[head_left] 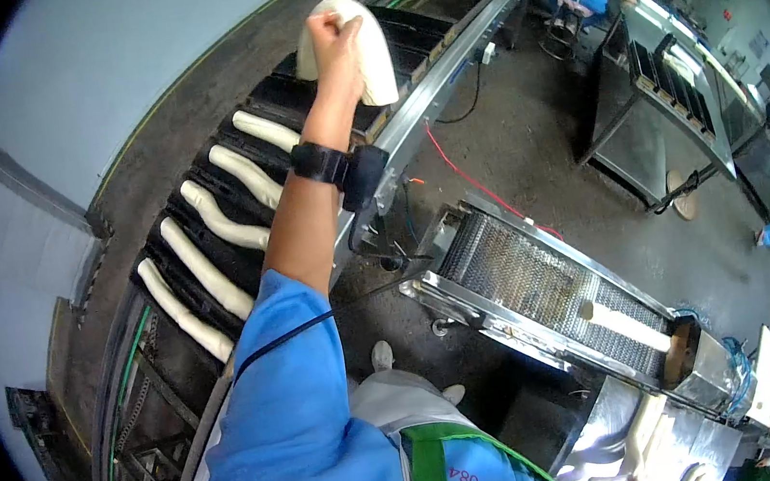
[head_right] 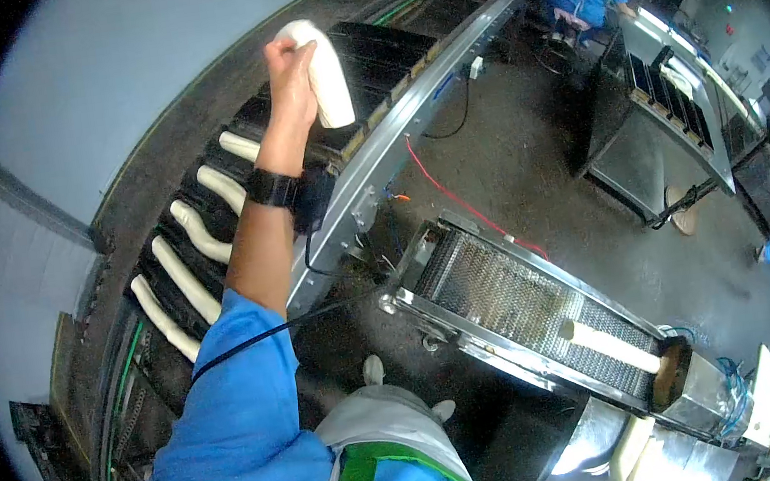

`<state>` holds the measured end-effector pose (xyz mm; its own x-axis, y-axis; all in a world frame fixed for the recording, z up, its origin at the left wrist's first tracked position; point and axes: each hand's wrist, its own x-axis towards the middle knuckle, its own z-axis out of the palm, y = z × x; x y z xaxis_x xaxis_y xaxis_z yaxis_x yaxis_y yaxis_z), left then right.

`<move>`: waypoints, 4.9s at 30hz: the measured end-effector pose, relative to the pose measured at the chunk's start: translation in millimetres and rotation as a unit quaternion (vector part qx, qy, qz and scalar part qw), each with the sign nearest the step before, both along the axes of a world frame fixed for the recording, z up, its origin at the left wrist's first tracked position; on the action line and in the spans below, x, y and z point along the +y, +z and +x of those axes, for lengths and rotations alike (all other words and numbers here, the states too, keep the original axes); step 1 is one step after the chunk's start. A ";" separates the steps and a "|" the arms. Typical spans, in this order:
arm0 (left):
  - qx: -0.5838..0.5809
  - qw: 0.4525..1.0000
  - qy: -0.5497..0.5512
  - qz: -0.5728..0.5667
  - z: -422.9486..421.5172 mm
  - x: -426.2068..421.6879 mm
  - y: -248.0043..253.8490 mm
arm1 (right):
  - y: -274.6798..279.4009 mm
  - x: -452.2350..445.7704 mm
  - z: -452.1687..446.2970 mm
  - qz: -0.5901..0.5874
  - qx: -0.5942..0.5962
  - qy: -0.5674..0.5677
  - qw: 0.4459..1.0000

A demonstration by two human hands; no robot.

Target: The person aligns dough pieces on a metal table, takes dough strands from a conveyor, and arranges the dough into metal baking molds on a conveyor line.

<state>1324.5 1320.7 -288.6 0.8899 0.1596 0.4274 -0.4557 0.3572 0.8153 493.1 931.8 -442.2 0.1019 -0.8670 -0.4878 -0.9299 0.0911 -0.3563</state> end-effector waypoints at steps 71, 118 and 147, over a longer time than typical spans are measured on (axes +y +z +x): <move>0.253 0.603 -0.202 0.729 2.9 389.7 -234.9 | 95.0 384.9 893.4 0.255 -0.386 0.661 0.590; 0.113 0.503 -0.037 0.856 -95.6 322.1 -178.4 | -73.6 442.4 812.7 -0.048 -0.377 0.812 0.444; -0.375 0.486 -0.456 0.644 -279.1 -252.7 -243.5 | -118.2 145.0 16.0 -0.223 0.169 -0.250 0.927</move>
